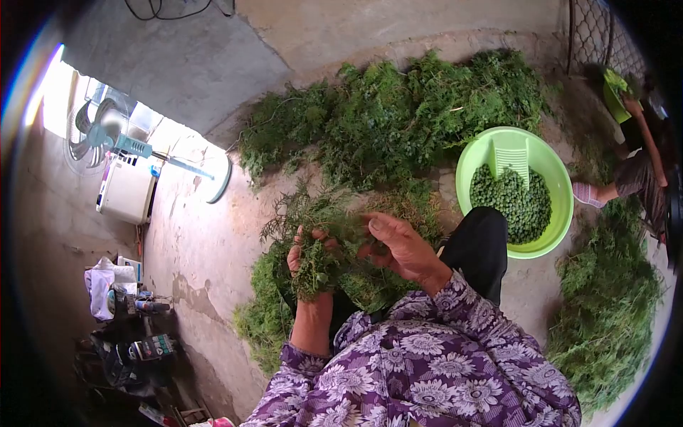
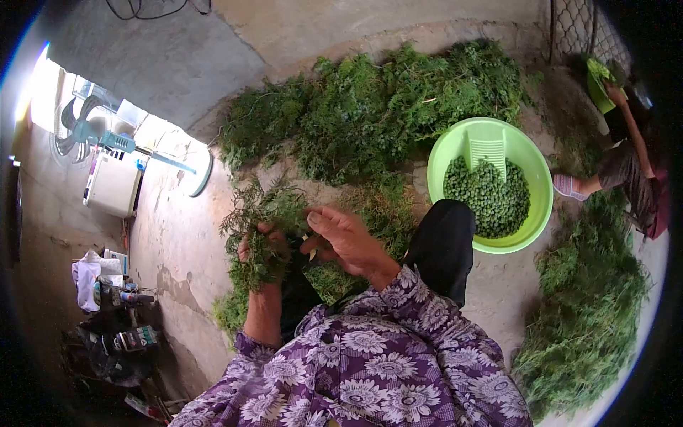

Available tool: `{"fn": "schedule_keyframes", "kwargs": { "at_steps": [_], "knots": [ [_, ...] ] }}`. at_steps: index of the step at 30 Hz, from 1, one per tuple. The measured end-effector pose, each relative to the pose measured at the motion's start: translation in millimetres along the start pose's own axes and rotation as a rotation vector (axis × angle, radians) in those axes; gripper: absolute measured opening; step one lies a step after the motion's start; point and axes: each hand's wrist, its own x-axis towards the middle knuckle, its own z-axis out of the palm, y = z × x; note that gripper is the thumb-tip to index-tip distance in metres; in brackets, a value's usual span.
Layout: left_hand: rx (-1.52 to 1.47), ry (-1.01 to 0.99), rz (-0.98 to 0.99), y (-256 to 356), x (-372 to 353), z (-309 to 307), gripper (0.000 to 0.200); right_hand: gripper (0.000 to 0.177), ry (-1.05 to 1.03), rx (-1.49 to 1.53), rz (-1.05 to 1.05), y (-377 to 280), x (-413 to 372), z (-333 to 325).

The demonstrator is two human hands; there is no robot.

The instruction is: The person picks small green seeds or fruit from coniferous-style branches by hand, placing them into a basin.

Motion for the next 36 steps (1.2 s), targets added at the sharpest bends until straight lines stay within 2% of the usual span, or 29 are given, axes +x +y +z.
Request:
{"fn": "schedule_keyframes", "kwargs": {
  "at_steps": [3,5,8,11,13,14,16,18,23,25,28,30,32,34,35,36],
  "knots": [
    [0.083,-0.034,0.021,-4,1,2,0.018,0.036,-0.067,-0.003,-0.016,2,2,0],
    [0.193,0.132,0.111,-9,0,9,0.029,0.032,-0.067,-0.039,-0.032,2,2,0],
    [0.308,0.206,0.181,-21,-6,32,0.029,0.024,-0.04,-0.06,-0.038,4,1,-1],
    [0.321,0.127,0.114,-13,-4,14,0.023,0.019,0.008,-0.026,-0.028,5,-1,-1],
    [0.409,0.176,0.114,-18,-5,33,0.023,0.017,0.028,-0.008,-0.027,2,-3,0],
    [0.495,0.226,0.115,-20,-5,40,0.024,0.017,0.013,-0.077,-0.041,-1,-6,0],
    [0.486,0.163,0.071,-17,-4,36,0.028,0.016,-0.002,-0.145,-0.056,-2,-7,1],
    [0.592,0.241,0.11,-21,-5,38,0.028,0.016,0.034,-0.325,-0.098,-1,-8,1],
    [0.526,0.253,0.141,-26,-6,46,0.03,0.019,0.062,-0.366,-0.048,2,-9,2],
    [0.478,0.143,0.051,-25,-8,45,0.033,0.02,0.09,-0.361,-0.034,4,-8,0],
    [0.439,0.139,0.055,-29,-10,53,0.033,0.02,0.003,-0.434,-0.04,10,-5,-9],
    [0.42,0.133,0.059,-27,-9,49,0.032,0.021,-0.097,-0.228,-0.017,11,-5,-11],
    [0.4,0.128,0.065,-24,-7,42,0.031,0.021,-0.099,-0.267,-0.027,7,-7,-8],
    [0.229,-0.022,-0.142,-19,-4,34,0.027,0.021,-0.103,-0.306,-0.037,0,-12,-1],
    [0.23,-0.025,-0.141,-19,-2,29,0.027,0.018,0.01,-0.373,-0.102,-4,-15,5],
    [0.317,0.071,-0.038,-21,-1,27,0.026,0.016,0.123,-0.439,-0.167,-7,-17,8]
  ]
}}
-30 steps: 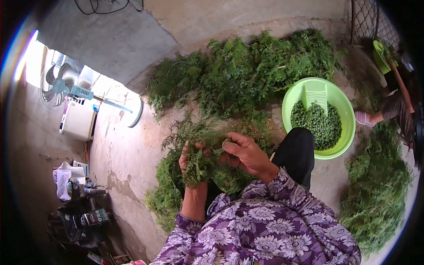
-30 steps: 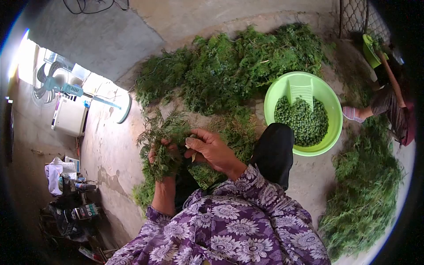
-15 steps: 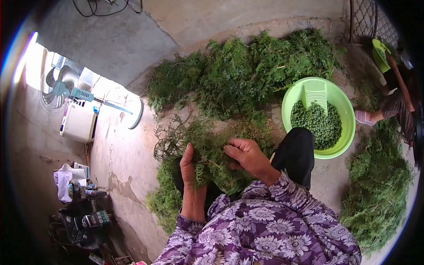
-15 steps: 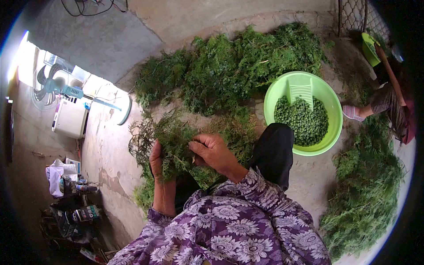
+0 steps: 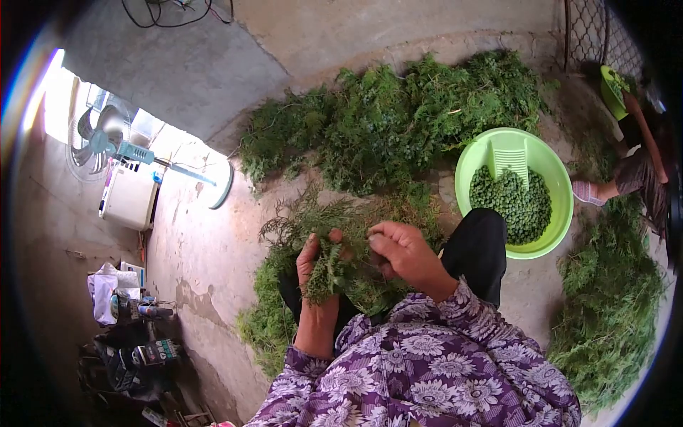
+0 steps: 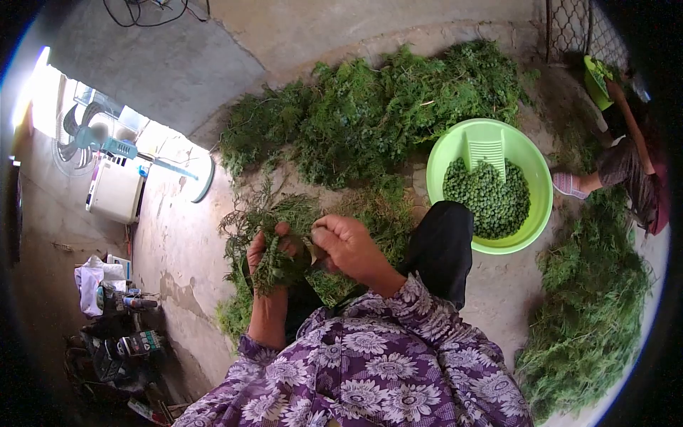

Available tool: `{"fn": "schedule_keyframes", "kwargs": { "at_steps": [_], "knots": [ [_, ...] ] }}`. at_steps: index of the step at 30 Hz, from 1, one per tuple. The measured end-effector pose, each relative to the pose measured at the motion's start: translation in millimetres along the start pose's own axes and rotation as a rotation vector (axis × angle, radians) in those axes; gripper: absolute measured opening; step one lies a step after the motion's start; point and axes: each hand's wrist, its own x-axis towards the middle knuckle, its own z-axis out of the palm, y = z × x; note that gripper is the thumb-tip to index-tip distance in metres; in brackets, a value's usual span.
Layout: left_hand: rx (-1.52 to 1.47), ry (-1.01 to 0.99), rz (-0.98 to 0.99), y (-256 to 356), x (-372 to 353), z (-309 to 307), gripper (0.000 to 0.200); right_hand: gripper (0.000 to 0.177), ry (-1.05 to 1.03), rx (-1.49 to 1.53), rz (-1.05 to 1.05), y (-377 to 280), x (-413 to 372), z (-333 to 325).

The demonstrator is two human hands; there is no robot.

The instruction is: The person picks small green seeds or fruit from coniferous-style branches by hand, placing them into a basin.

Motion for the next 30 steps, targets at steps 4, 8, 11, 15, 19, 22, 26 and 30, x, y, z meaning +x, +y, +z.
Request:
{"fn": "schedule_keyframes", "kwargs": {
  "at_steps": [4,8,11,15,19,22,26,30],
  "knots": [
    [-0.077,-0.082,0.149,23,1,6,0.023,0.005,0.308,0.358,-0.032,-19,2,-52],
    [0.115,0.107,0.238,25,-7,14,0.023,0.013,0.724,0.066,-0.509,-32,-5,-116],
    [0.065,0.15,0.194,13,-2,27,0.023,0.028,1.096,-0.91,-0.581,-29,-6,-178],
    [0.033,0.177,0.115,13,5,14,0.021,0.022,1.372,-1.805,-0.519,4,-10,-258],
    [0.051,0.131,0.071,14,8,9,0.023,0.008,1.034,-0.86,-0.328,-5,-16,-229],
    [0.081,0.287,0.05,8,11,11,0.023,0.003,0.65,-0.298,-0.465,-6,-3,-161],
    [0.041,0.284,-0.019,5,12,6,0.024,0.012,0.272,-0.436,-0.38,-19,-6,-59],
    [0.048,0.238,-0.036,-2,9,4,0.025,0.02,0.044,-0.399,-0.352,-10,-6,-9]
  ]
}}
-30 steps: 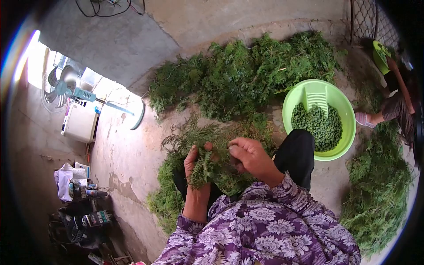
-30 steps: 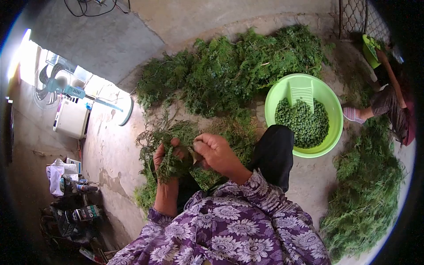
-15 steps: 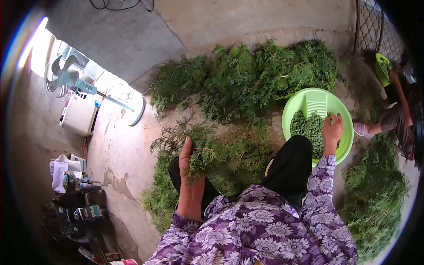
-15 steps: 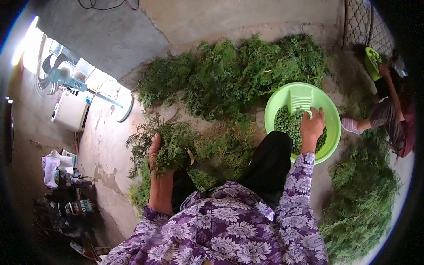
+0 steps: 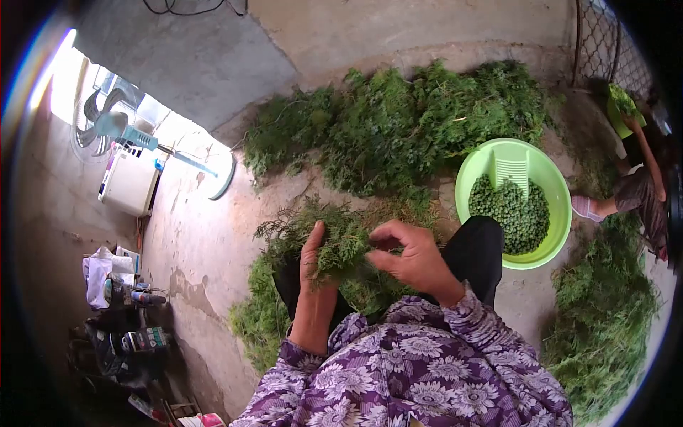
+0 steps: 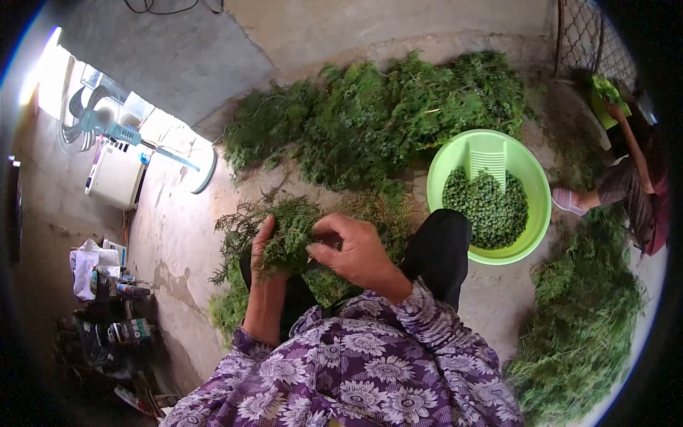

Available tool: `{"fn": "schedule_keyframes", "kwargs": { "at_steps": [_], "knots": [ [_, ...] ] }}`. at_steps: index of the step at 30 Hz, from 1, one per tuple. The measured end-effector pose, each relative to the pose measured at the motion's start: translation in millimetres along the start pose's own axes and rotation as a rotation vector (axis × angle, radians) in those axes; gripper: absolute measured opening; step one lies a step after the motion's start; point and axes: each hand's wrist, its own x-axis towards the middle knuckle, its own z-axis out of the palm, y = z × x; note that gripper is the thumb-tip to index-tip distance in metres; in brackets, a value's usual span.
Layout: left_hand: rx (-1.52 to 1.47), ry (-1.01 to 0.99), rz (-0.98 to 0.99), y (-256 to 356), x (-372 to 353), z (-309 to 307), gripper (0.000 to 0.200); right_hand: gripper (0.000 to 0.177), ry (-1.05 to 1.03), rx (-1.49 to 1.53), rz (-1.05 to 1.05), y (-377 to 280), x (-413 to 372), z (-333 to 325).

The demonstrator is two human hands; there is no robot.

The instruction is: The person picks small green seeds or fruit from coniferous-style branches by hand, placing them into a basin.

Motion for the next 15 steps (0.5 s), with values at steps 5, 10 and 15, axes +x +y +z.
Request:
{"fn": "schedule_keyframes", "kwargs": {
  "at_steps": [5,10,15],
  "knots": [
    [0.041,0.036,0.02,-6,-2,-2,0.024,0.021,-0.033,-0.124,-0.08,3,3,10],
    [0.092,0.058,0.047,-4,-1,-1,0.023,0.018,-0.126,-0.142,0.058,3,0,6],
    [0.118,0.057,0.028,-6,-3,3,0.018,0.015,-0.397,0.212,0.347,2,-10,11]
  ]
}}
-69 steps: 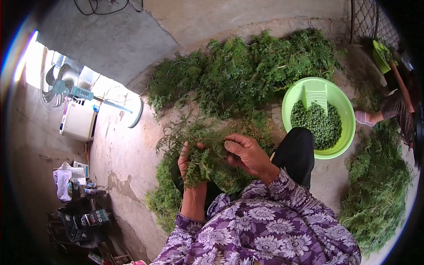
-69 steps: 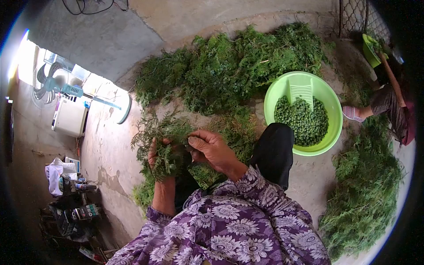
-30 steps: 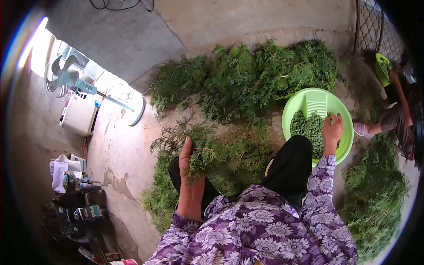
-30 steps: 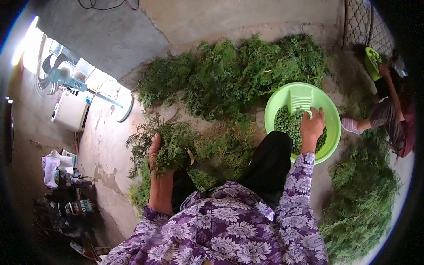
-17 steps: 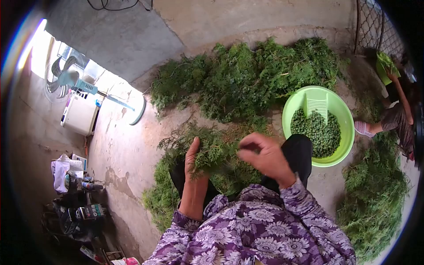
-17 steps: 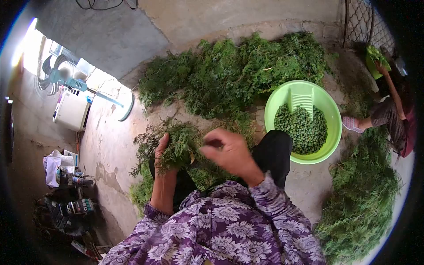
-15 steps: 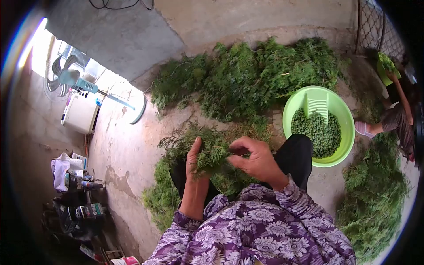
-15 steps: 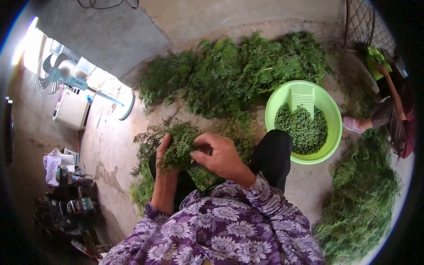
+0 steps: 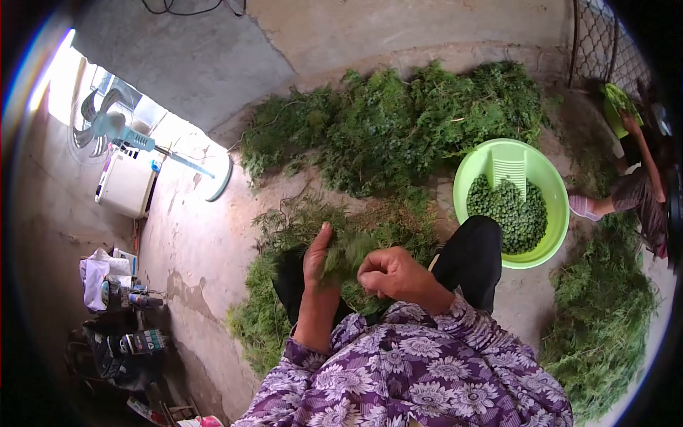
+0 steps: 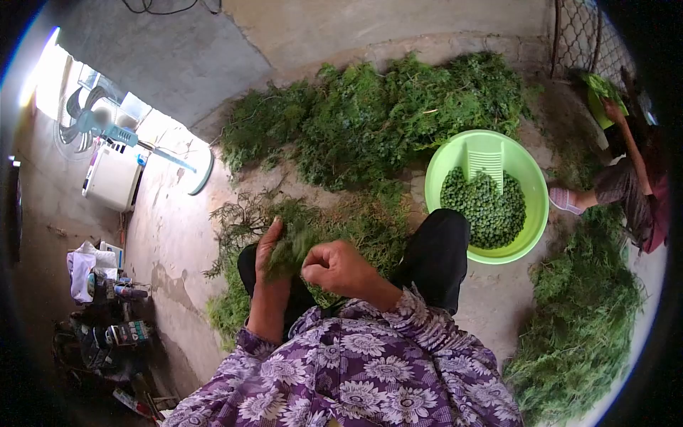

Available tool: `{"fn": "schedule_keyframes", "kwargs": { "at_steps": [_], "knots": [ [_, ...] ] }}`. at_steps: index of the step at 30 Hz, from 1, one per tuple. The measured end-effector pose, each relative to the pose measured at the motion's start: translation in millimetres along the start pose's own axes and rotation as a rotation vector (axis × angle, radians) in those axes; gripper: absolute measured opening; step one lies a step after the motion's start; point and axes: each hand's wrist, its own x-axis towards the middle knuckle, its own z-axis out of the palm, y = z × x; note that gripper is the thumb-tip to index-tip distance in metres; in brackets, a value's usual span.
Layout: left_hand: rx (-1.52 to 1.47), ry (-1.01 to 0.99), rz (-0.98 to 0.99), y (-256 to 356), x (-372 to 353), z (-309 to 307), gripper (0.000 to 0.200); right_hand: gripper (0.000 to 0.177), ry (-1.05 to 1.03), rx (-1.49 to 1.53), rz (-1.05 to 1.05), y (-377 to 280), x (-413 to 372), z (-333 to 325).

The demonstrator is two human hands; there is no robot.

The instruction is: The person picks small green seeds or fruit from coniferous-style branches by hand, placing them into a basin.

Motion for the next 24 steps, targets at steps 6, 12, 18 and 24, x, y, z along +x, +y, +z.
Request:
{"fn": "schedule_keyframes", "kwargs": {
  "at_steps": [6,12,18,24],
  "knots": [
    [-0.039,0.007,-0.028,13,14,-34,0.019,0.023,-0.107,0.394,-0.071,-21,-13,-14],
    [0.049,-0.005,-0.054,4,11,-30,0.015,0.031,0.222,-0.23,-0.328,-6,4,-16],
    [0.038,0.069,-0.095,-1,12,-23,0.015,0.035,0.292,-0.876,-0.425,10,13,-4],
    [-0.007,-0.062,-0.057,1,-6,-1,0.029,0.02,0.385,-0.451,-0.484,28,25,-14]
  ]
}}
